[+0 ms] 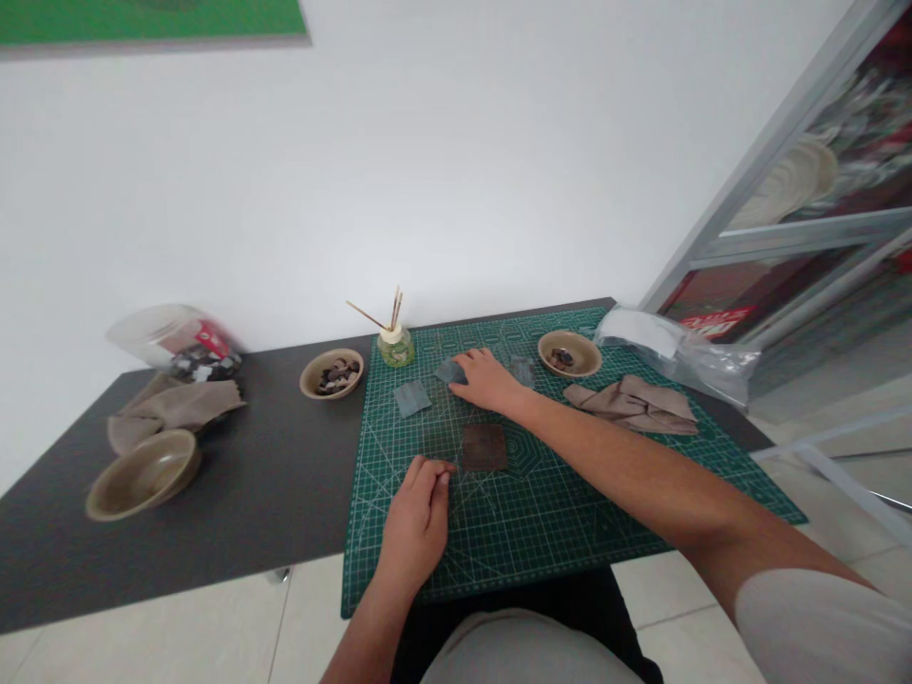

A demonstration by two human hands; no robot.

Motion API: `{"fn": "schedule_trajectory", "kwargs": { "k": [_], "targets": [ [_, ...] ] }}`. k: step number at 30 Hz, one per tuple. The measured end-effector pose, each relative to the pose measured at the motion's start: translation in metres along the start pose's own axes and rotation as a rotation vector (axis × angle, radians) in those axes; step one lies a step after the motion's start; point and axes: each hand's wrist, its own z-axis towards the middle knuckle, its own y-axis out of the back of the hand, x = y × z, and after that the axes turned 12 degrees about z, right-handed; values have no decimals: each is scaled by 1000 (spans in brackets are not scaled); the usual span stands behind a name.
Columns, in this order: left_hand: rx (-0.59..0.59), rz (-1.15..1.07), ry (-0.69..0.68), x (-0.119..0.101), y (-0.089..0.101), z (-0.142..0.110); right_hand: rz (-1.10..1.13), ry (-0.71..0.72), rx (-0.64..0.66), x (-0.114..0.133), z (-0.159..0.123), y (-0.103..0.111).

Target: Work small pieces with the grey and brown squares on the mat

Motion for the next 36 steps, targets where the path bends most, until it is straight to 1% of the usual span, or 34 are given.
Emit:
{"fn": "schedule_trajectory", "kwargs": {
  "k": [8,11,13,14,15,16,18,19,20,21,22,24,27,29,31,32,36],
  "targets": [
    [33,-31,2,0,0,-1,91,-109,-51,33,-2,-13],
    [38,-45,5,1,0,-2,166,-125,-46,41,-4,-11],
    [32,-57,16,1,0,-1,213,-128,-55,38,-12,-1],
    [26,-69,23,2,0,0,228,-125,-64,33,-19,6],
    [26,-80,29,2,1,0,237,-110,-43,27,-27,15],
    [14,-96,37,3,1,1,242,-85,28,19,-38,23],
    [-6,-121,46,5,2,3,224,-54,236,3,-61,37],
    [-10,-132,44,6,2,4,193,-30,300,-4,-72,42],
    [-16,-141,40,7,2,4,161,5,333,-10,-81,44],
    [-20,-148,31,8,2,5,141,37,337,-13,-88,45],
    [-23,-152,20,9,2,5,133,30,336,-15,-93,45],
    [-39,-152,4,10,1,6,123,3,338,-14,-95,44],
    [-57,-149,-8,9,0,6,103,-38,373,-7,-89,44],
    [-61,-147,-14,9,0,6,112,-24,411,-5,-84,45],
    [-78,-146,-20,8,0,6,168,2,436,-6,-81,44],
    [-86,-146,-17,8,0,6,198,-17,426,-7,-80,42],
    [-91,-133,-22,8,-3,7,370,-126,310,-14,-80,32]
  ]
}}
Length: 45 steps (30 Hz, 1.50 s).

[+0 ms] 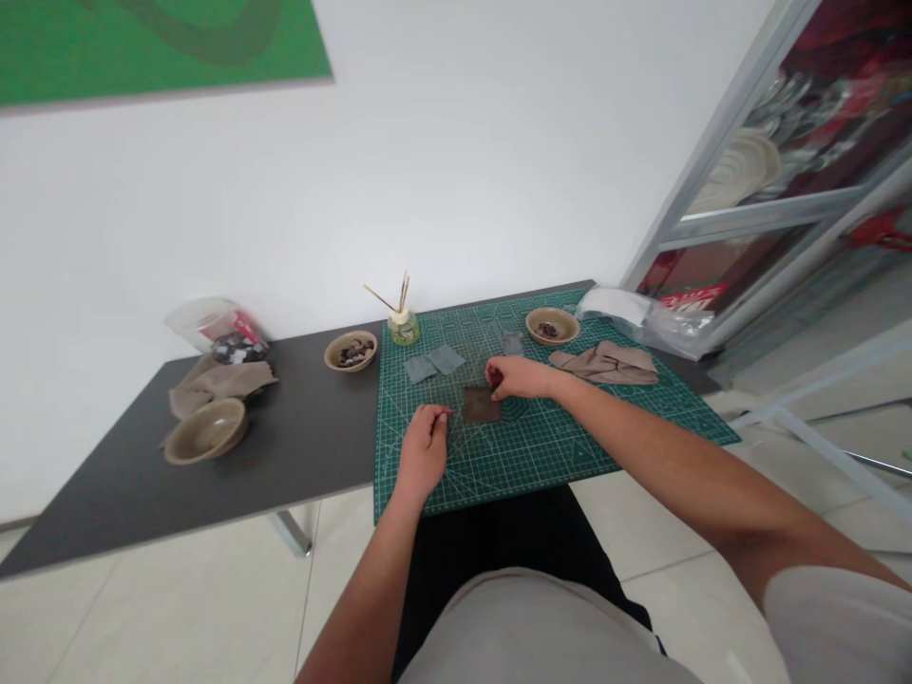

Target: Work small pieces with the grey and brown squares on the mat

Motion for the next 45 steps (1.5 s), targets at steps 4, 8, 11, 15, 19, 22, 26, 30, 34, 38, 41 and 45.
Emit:
{"fn": "schedule_trajectory", "kwargs": {
  "k": [4,8,11,15,19,22,26,30,34,38,41,45],
  "targets": [
    [-1,18,-8,2,-2,0,162,67,-123,-5,9,5],
    [-4,25,-11,2,-1,0,194,169,-252,6,31,31],
    [-4,33,-6,1,0,0,24,184,-378,18,54,45],
    [-9,40,5,-1,1,-1,-145,131,-390,20,83,40],
    [-4,44,13,-1,1,-1,-198,108,-457,15,88,18],
    [-7,24,33,1,0,0,-233,230,-516,23,74,-2],
    [9,-23,116,2,-1,2,-310,500,-220,35,52,-29],
    [23,-19,138,1,-2,3,-370,355,-141,36,49,-43],
    [36,-18,135,0,-2,3,-415,329,-191,33,58,-42],
    [26,-24,147,1,-2,5,-493,406,-195,30,64,-40],
    [14,-34,155,1,-2,6,-517,452,-188,30,66,-39],
    [-9,-62,167,1,-2,6,-512,438,-276,35,62,-36]
  ]
}}
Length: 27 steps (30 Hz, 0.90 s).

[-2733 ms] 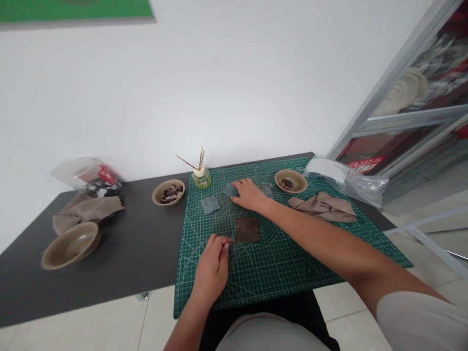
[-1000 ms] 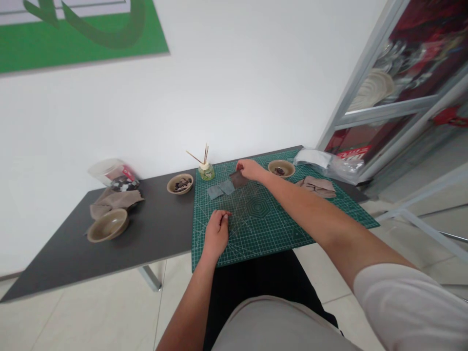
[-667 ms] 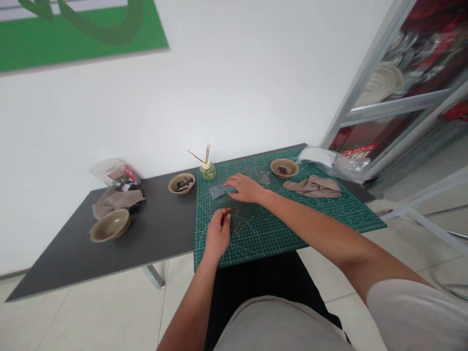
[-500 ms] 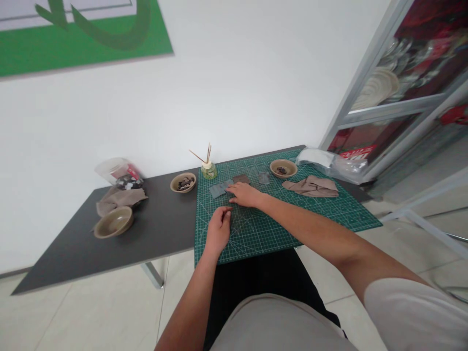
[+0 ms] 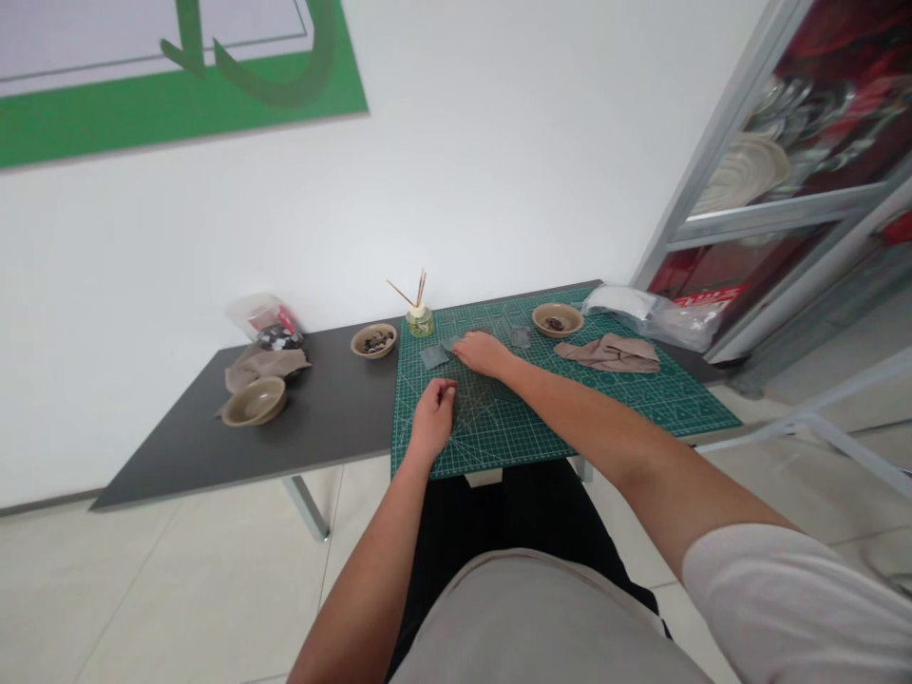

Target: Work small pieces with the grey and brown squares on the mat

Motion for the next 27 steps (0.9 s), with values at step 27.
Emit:
{"fn": "schedule_trajectory", "kwargs": {
  "k": [27],
  "targets": [
    [177,115,-49,-11,-1,17,875,-220,-310,33,-112,-5]
  ]
}}
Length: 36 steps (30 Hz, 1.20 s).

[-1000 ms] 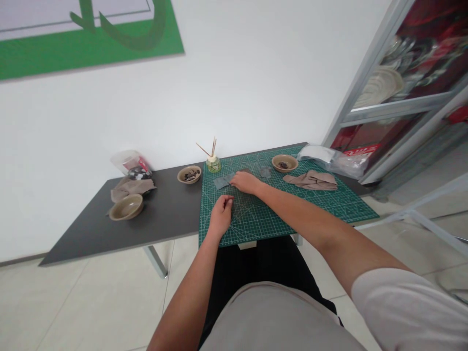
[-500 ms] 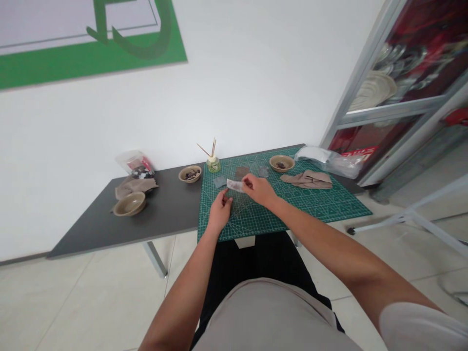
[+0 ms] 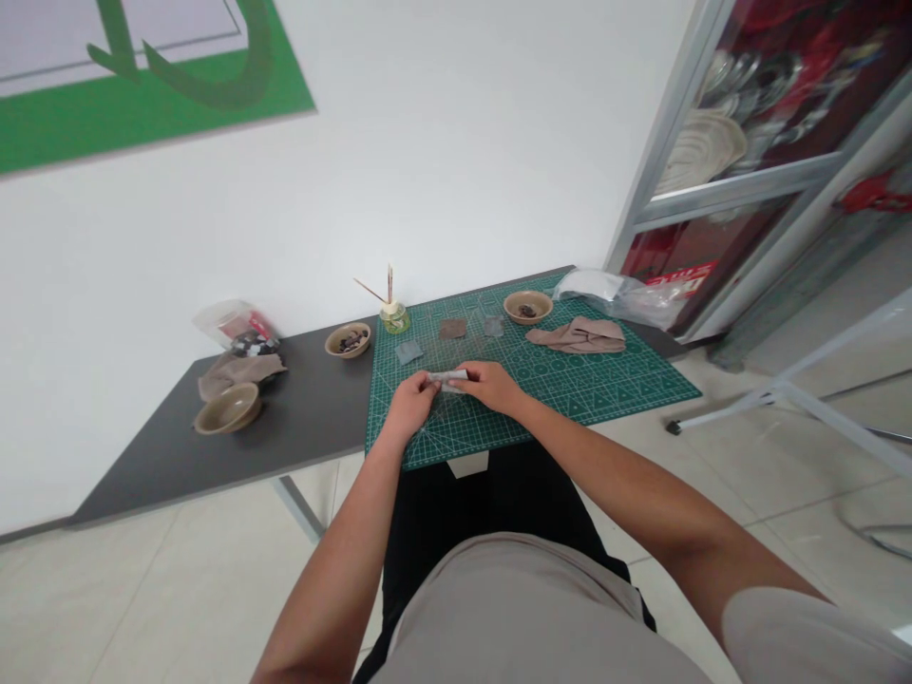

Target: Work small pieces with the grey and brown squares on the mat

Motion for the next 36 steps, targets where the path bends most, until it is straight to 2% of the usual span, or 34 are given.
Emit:
{"fn": "schedule_trajectory", "kwargs": {
  "k": [2,6,8,13,18,22,26,31,36],
  "targets": [
    [10,-95,20,-1,-4,2,53,-26,-27,-3,2,1],
    [-95,-282,113,0,-17,4,198,-111,-215,-6,1,0],
    [-106,-322,114,3,-21,3,176,-107,-273,-5,-2,-1],
    [-120,-386,140,6,-18,-2,-21,57,-208,7,-5,-6],
    [-210,-479,181,-1,-16,-8,-233,71,-272,17,-1,-16],
    [-213,-592,138,-2,-19,-7,-337,91,-149,13,0,-25],
    [-264,-483,97,-2,-19,-8,-366,140,-89,7,-2,-28],
    [-293,-281,82,-6,-18,-13,-404,274,-3,3,-4,-28],
    [-358,-112,45,-10,-18,-16,-524,298,41,2,-6,-31]
  ]
}}
